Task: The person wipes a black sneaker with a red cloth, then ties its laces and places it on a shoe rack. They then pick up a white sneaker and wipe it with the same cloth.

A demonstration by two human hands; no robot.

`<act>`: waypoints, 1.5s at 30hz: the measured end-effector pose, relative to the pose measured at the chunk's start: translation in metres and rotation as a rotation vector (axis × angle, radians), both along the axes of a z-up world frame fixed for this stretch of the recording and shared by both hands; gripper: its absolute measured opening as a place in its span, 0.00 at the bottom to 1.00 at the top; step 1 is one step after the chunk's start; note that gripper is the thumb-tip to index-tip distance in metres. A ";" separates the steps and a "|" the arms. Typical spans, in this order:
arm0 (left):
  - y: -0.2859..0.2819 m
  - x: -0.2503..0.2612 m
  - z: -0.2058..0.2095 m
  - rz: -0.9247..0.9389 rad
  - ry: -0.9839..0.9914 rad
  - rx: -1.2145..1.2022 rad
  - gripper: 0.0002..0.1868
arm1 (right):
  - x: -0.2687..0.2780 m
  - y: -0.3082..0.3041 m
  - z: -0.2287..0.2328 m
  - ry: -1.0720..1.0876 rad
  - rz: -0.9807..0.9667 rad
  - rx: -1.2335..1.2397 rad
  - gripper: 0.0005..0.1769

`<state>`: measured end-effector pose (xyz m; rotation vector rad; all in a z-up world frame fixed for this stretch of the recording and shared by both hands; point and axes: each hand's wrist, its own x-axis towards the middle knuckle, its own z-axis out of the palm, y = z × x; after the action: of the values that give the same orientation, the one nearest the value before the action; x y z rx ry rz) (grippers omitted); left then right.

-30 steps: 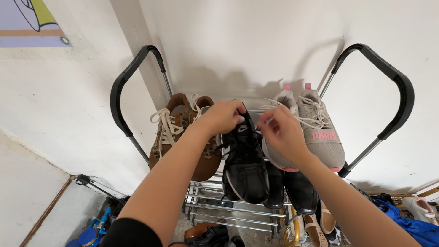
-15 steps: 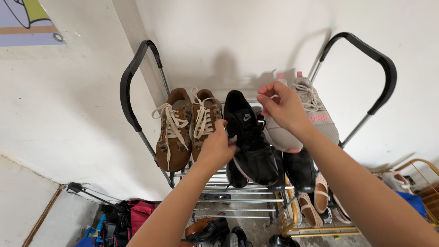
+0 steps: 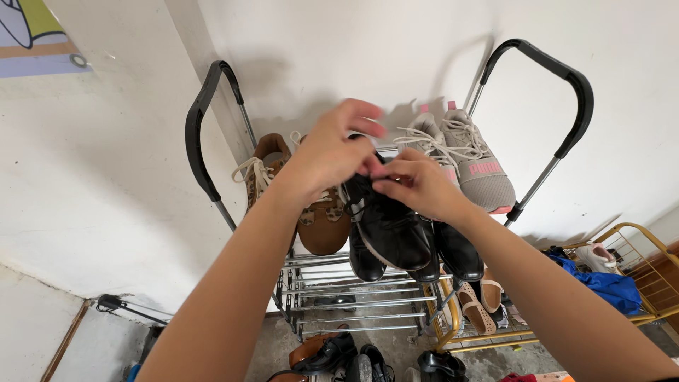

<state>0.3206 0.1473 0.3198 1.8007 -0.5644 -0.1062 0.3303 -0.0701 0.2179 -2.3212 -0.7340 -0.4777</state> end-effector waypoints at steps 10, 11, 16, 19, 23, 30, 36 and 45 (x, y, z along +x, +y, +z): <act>-0.002 0.030 -0.070 0.220 -0.363 0.616 0.21 | 0.011 -0.028 0.028 0.509 0.085 0.541 0.11; -0.003 0.041 -0.089 0.176 -0.432 0.590 0.23 | 0.008 -0.029 0.032 0.555 0.084 0.605 0.09; -0.016 0.076 -0.127 0.081 -0.583 0.498 0.25 | -0.006 -0.035 0.050 0.675 0.163 0.949 0.08; -0.029 0.075 -0.113 0.051 -0.283 0.631 0.24 | -0.008 -0.031 0.057 0.639 -0.073 0.698 0.10; -0.036 0.083 -0.094 0.051 -0.103 0.857 0.27 | -0.014 -0.026 0.062 0.538 -0.090 0.389 0.12; -0.023 0.099 -0.103 0.162 -0.267 0.753 0.19 | -0.023 -0.070 0.072 0.571 0.184 0.191 0.18; -0.018 0.096 -0.107 0.108 -0.088 0.497 0.17 | -0.027 -0.092 0.069 0.336 -0.024 -0.281 0.26; -0.001 0.097 -0.123 0.068 -0.157 0.407 0.16 | 0.033 -0.013 0.019 0.230 -0.164 -0.196 0.13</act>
<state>0.4175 0.1462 0.1969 2.2364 -0.6246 -0.0340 0.3632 -0.0830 0.2371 -2.5789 -0.5008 -0.2105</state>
